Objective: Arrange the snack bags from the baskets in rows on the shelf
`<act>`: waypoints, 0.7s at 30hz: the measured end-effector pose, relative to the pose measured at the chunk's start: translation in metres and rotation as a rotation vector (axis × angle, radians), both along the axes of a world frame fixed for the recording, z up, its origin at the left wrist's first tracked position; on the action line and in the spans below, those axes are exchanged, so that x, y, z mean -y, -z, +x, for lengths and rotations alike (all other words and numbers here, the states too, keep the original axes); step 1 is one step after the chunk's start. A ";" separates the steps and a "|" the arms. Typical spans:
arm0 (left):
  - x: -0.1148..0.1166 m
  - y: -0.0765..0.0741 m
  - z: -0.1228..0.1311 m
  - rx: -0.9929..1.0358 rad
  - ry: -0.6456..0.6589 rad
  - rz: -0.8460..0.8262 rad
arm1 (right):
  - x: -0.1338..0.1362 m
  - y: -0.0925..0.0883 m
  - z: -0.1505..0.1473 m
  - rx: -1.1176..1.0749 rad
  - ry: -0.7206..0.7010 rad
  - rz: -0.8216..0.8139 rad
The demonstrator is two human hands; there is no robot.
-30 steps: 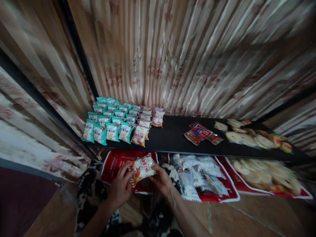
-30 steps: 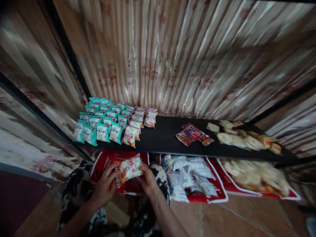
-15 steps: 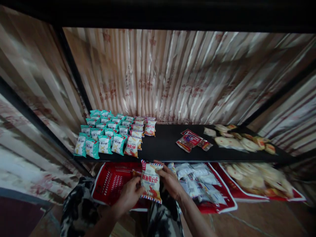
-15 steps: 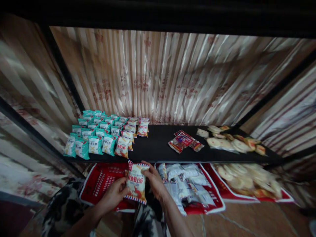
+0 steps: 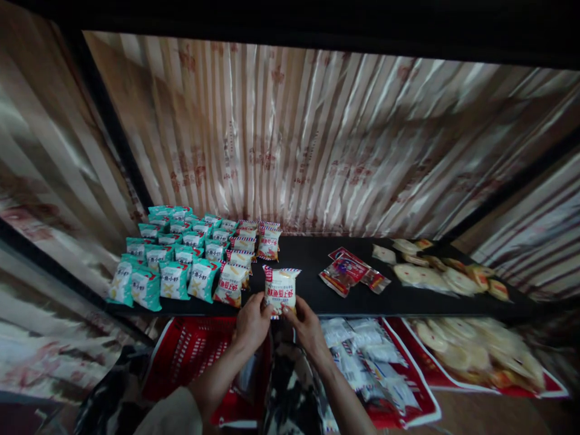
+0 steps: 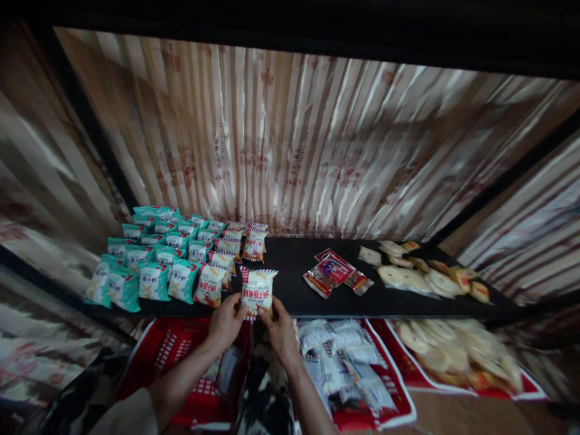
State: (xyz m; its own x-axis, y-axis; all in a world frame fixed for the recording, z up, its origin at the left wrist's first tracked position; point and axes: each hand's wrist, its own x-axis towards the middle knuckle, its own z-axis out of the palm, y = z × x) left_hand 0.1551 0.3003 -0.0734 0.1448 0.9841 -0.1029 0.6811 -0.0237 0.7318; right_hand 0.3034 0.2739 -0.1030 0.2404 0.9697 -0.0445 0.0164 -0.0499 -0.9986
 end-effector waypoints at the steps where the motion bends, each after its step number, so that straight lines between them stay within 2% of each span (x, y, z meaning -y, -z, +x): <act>1: -0.008 0.000 0.006 -0.001 -0.009 0.007 | -0.011 0.003 0.003 0.026 0.020 0.009; 7: -0.051 0.017 0.037 0.091 -0.061 0.038 | -0.076 0.024 0.012 0.040 0.144 0.037; 13: -0.086 0.029 0.043 0.150 -0.079 0.086 | -0.123 0.034 0.008 0.114 0.173 0.034; 17: -0.096 0.028 0.045 0.115 -0.125 0.095 | -0.144 0.042 0.007 0.375 0.151 -0.005; 21: -0.096 0.031 0.051 0.111 -0.131 0.070 | -0.155 0.053 0.006 0.716 0.178 0.050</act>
State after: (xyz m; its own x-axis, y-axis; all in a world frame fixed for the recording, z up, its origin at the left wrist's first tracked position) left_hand 0.2057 0.3958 -0.1043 0.0218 0.9995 -0.0243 0.5965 0.0065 0.8026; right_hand 0.3098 0.4288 -0.1562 0.3477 0.9101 0.2255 0.6605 -0.0671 -0.7478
